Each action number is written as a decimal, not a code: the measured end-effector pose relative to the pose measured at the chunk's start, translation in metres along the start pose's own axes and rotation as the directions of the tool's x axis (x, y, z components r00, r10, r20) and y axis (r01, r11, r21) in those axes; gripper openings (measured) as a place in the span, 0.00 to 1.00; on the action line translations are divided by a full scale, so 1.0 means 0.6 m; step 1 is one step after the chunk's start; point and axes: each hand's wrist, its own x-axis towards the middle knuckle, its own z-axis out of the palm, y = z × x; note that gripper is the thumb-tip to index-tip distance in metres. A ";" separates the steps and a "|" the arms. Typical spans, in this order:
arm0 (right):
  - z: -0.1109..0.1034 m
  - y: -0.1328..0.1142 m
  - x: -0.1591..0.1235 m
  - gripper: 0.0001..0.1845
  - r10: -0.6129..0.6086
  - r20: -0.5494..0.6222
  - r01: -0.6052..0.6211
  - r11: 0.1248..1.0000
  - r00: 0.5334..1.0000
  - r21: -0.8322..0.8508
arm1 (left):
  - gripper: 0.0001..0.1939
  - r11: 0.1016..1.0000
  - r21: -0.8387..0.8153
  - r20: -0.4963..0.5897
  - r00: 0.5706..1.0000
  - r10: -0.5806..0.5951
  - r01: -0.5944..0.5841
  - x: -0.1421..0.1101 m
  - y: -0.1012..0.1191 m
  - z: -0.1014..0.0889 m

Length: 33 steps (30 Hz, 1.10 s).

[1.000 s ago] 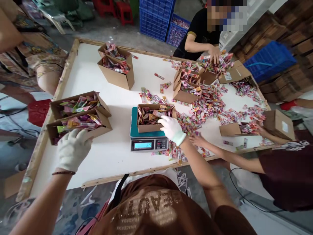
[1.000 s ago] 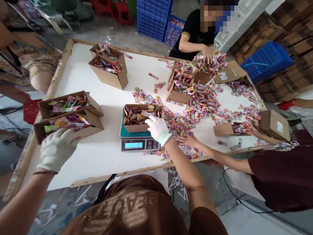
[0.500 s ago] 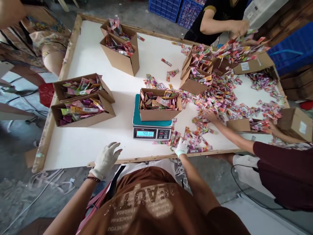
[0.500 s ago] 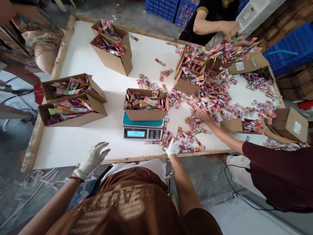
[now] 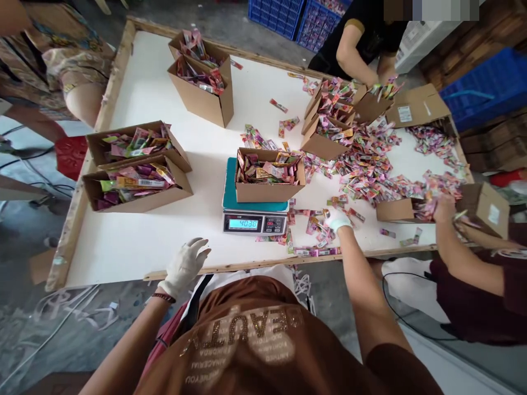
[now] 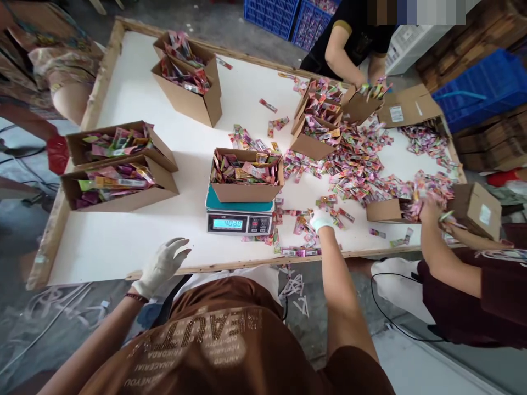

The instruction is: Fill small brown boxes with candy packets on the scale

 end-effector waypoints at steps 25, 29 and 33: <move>-0.225 -0.325 0.082 0.07 -0.638 -0.605 0.840 0.533 0.475 0.098 | 0.14 0.765 0.187 -0.244 0.725 0.644 -0.617 0.314 0.388 -0.152; -0.268 -0.317 0.023 0.12 -0.461 -0.758 0.830 0.527 0.460 0.183 | 0.10 0.809 0.331 0.079 0.869 0.488 -0.485 0.308 0.411 -0.103; -0.317 -0.251 -0.018 0.14 -0.255 -0.813 0.789 0.507 0.523 0.348 | 0.14 0.857 0.362 0.226 0.927 0.300 -0.366 0.296 0.416 -0.091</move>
